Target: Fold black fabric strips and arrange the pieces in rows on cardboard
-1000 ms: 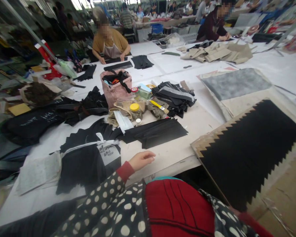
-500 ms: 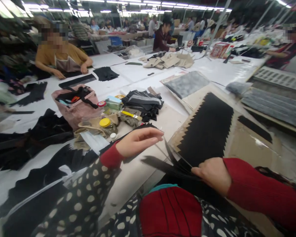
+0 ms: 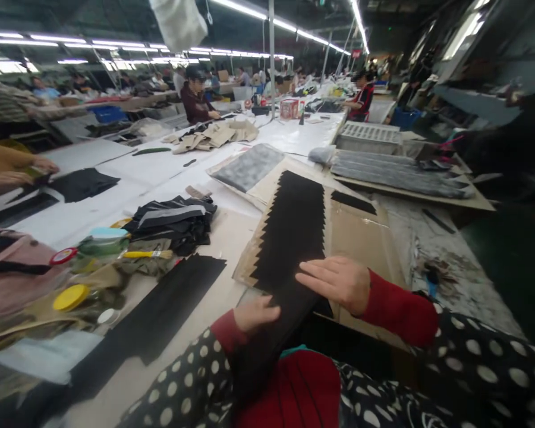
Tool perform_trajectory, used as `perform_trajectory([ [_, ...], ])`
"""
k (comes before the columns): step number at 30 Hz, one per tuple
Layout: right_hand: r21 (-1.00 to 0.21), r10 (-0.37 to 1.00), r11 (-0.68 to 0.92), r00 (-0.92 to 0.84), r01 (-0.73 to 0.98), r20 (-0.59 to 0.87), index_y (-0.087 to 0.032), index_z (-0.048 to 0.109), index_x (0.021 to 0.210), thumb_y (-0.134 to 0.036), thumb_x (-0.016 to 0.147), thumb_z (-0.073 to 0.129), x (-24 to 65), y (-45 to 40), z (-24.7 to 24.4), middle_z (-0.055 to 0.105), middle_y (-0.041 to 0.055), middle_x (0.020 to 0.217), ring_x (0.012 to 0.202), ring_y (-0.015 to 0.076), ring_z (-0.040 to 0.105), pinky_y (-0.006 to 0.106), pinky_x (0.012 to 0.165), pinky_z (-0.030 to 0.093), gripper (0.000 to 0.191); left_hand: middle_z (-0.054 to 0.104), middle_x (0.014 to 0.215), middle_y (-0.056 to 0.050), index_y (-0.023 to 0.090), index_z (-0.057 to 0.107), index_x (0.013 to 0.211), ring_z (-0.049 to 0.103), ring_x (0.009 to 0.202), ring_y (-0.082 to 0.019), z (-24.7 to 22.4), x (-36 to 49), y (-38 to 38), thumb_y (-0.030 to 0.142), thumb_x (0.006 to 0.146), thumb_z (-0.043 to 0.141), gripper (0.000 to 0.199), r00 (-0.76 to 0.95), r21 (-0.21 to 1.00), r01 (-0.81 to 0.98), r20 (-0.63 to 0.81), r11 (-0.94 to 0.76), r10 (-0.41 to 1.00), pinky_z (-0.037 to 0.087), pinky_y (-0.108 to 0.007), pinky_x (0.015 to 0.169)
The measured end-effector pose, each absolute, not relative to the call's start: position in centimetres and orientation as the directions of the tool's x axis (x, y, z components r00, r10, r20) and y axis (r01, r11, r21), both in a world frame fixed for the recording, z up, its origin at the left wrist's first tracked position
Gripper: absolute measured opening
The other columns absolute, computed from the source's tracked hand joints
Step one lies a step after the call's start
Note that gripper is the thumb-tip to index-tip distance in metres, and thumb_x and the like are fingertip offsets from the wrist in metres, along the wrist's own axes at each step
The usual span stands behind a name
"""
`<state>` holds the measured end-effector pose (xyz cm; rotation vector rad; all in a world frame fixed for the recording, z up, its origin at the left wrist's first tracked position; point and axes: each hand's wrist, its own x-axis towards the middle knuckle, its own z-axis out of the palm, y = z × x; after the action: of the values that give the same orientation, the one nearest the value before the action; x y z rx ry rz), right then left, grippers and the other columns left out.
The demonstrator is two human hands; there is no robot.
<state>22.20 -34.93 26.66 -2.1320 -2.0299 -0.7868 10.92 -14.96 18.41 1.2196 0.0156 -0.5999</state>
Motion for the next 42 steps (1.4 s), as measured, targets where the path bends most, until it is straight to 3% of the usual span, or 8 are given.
perform_trajectory([
  [3, 0.195, 0.876, -0.236, 0.122, 0.952, 0.466, -0.018, 0.054, 0.115, -0.012, 0.085, 0.031, 26.4, -42.1, 23.9, 0.058, 0.0075, 0.113, 0.106, 0.0147, 0.051, 0.03, 0.083, 0.043, 0.038, 0.066, 0.087, -0.006, 0.013, 0.06, 0.099, 0.06, 0.076, -0.017, 17.5, 13.2, -18.9, 0.04, 0.049, 0.076, 0.059, 0.753, 0.77, 0.588, -0.408, 0.249, -0.517, 0.045, -0.027, 0.071],
  [7, 0.087, 0.789, -0.402, 0.298, 0.911, 0.537, -0.012, 0.055, 0.114, -0.01, 0.083, 0.028, 31.0, -51.4, 20.1, 0.058, 0.0101, 0.112, 0.106, 0.0155, 0.051, 0.03, 0.085, 0.044, 0.041, 0.066, 0.083, -0.003, 0.014, 0.06, 0.097, 0.059, 0.071, -0.013, 17.6, 17.5, -24.9, 0.026, 0.051, 0.077, 0.05, 0.687, 0.695, 0.681, -0.494, 0.233, -0.534, 0.045, -0.023, 0.068],
  [14, -0.063, 0.602, -0.715, 0.659, 0.696, 0.452, -0.012, 0.057, 0.112, -0.009, 0.076, 0.033, 34.2, -63.5, 14.2, 0.058, 0.0092, 0.113, 0.101, 0.0169, 0.054, 0.031, 0.083, 0.042, 0.043, 0.065, 0.085, -0.004, 0.015, 0.057, 0.104, 0.06, 0.068, -0.012, 17.4, 24.6, -33.9, 0.024, 0.056, 0.075, 0.052, 0.637, 0.728, 0.685, -0.591, 0.012, -0.494, 0.046, -0.023, 0.065],
  [20, -0.161, 0.415, -0.868, 0.863, 0.47, 0.287, -0.017, 0.056, 0.114, -0.007, 0.071, 0.038, 33.2, -68.7, 8.5, 0.057, 0.0073, 0.116, 0.101, 0.0207, 0.052, 0.036, 0.083, 0.041, 0.047, 0.065, 0.091, -0.006, 0.015, 0.057, 0.106, 0.061, 0.076, -0.017, 12.9, 27.9, -37.8, 0.027, 0.054, 0.074, 0.056, 0.609, 0.738, 0.65, -0.647, -0.178, -0.459, 0.047, -0.028, 0.072],
  [25, -0.272, 0.355, -0.891, 0.931, 0.363, 0.08, -0.011, 0.055, 0.116, 0.0, 0.067, 0.034, 31.3, -70.2, 2.5, 0.054, 0.0098, 0.118, 0.107, 0.0188, 0.049, 0.034, 0.094, 0.039, 0.054, 0.064, 0.095, -0.007, 0.013, 0.059, 0.103, 0.059, 0.085, -0.019, 7.9, 29.2, -38.9, 0.025, 0.055, 0.071, 0.05, 0.683, 0.76, 0.531, -0.646, -0.375, -0.342, 0.045, -0.033, 0.082],
  [28, -0.302, 0.277, -0.915, 0.961, 0.269, 0.015, -0.014, 0.054, 0.117, 0.0, 0.069, 0.032, 30.9, -70.9, 0.1, 0.052, 0.0097, 0.12, 0.11, 0.0185, 0.047, 0.036, 0.096, 0.038, 0.055, 0.064, 0.095, -0.007, 0.014, 0.058, 0.104, 0.059, 0.087, -0.019, 6.3, 30.3, -39.5, 0.022, 0.059, 0.067, 0.046, 0.698, 0.768, 0.484, -0.628, -0.419, -0.345, 0.044, -0.034, 0.084],
  [35, -0.28, 0.153, -0.952, 0.984, 0.122, -0.091, -0.011, 0.056, 0.115, 0.001, 0.071, 0.029, 34.0, -71.9, -2.1, 0.051, 0.0132, 0.121, 0.112, 0.0197, 0.046, 0.036, 0.097, 0.037, 0.053, 0.063, 0.101, -0.006, 0.014, 0.059, 0.103, 0.056, 0.095, -0.02, 4.4, 34.6, -40.9, 0.012, 0.063, 0.06, 0.041, 0.762, 0.805, 0.345, -0.541, -0.483, -0.356, 0.041, -0.033, 0.09],
  [42, -0.291, 0.171, -0.949, 0.975, 0.124, -0.142, -0.013, 0.057, 0.113, 0.003, 0.066, 0.033, 39.2, -71.1, -3.5, 0.051, 0.0132, 0.12, 0.113, 0.021, 0.044, 0.04, 0.097, 0.035, 0.055, 0.064, 0.101, -0.005, 0.016, 0.058, 0.105, 0.058, 0.095, -0.018, 2.5, 38.6, -41.4, 0.012, 0.067, 0.055, 0.039, 0.789, 0.768, 0.308, -0.536, -0.561, -0.3, 0.043, -0.029, 0.088],
])
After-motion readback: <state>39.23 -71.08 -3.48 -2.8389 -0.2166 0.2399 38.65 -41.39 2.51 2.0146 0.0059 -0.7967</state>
